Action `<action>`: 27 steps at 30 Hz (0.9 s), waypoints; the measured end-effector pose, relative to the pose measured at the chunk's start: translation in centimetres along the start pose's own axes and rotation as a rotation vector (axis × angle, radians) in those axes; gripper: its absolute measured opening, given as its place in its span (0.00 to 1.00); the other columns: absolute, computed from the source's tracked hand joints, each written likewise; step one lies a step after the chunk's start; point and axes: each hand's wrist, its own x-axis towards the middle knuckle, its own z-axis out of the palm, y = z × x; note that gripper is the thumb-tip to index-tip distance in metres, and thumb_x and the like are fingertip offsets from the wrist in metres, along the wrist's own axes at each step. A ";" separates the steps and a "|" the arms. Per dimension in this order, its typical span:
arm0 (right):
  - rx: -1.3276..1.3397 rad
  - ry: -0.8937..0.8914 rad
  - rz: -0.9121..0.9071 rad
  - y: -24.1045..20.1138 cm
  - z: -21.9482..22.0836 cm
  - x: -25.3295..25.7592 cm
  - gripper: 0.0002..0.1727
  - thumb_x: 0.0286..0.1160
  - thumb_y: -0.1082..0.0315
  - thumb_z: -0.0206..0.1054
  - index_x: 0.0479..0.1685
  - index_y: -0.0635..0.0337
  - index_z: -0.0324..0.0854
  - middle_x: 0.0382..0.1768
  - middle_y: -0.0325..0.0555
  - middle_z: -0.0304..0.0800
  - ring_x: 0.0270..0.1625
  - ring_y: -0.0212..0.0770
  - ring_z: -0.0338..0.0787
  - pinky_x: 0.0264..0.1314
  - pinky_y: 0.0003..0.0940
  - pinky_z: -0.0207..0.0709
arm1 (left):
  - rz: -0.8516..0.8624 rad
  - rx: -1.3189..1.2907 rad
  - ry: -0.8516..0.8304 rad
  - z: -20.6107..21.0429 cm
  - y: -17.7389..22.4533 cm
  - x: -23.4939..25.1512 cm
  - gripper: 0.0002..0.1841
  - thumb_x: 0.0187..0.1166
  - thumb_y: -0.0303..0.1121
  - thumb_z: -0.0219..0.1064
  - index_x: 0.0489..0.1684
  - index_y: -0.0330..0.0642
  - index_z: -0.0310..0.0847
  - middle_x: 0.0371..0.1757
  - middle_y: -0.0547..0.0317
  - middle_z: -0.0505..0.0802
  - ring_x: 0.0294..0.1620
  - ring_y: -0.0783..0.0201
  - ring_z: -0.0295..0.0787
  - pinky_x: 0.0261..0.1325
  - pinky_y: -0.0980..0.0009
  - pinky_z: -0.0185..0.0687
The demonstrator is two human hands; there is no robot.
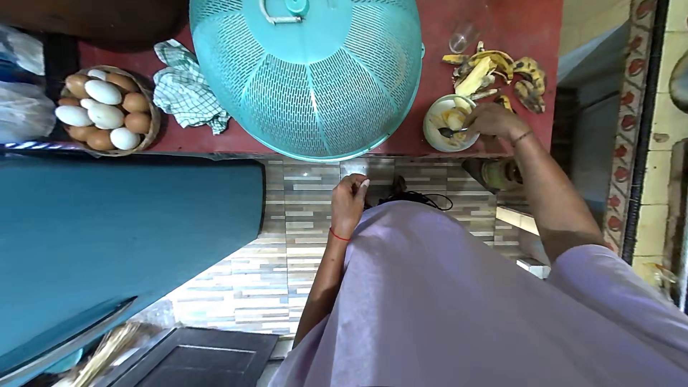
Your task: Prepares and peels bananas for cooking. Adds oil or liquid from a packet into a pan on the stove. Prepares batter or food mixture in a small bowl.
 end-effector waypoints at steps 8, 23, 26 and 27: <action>0.318 -0.032 0.059 2.3 -0.2 0.0 0.08 0.82 0.73 0.65 0.51 0.65 0.89 0.39 0.51 0.87 0.33 0.37 0.76 0.38 0.39 0.73 | -0.020 -0.007 0.007 0.2 -0.3 -0.2 0.08 0.85 0.31 0.64 0.48 0.35 0.86 0.40 0.47 0.90 0.32 0.56 0.88 0.41 0.56 0.87; -0.185 0.438 -0.046 -1.5 3.8 -6.7 0.16 0.85 0.73 0.56 0.58 0.66 0.89 0.56 0.70 0.89 0.56 0.75 0.89 0.52 0.77 0.77 | -0.001 -0.002 0.010 0.5 -0.5 0.3 0.09 0.86 0.31 0.64 0.49 0.36 0.86 0.37 0.49 0.90 0.30 0.58 0.87 0.39 0.58 0.86; -0.203 0.380 -0.035 -1.7 4.0 -6.7 0.16 0.85 0.74 0.56 0.59 0.65 0.89 0.59 0.67 0.89 0.59 0.73 0.89 0.53 0.76 0.76 | 0.003 -0.018 0.006 0.7 -0.5 0.5 0.09 0.86 0.31 0.64 0.48 0.35 0.87 0.38 0.49 0.90 0.31 0.58 0.87 0.41 0.57 0.86; -0.212 0.345 -0.017 -1.8 4.0 -6.6 0.16 0.85 0.73 0.56 0.59 0.64 0.89 0.60 0.67 0.89 0.60 0.73 0.89 0.53 0.77 0.76 | 0.003 -0.017 0.004 0.7 -0.5 0.6 0.08 0.86 0.31 0.64 0.48 0.35 0.87 0.38 0.49 0.90 0.31 0.58 0.87 0.41 0.58 0.86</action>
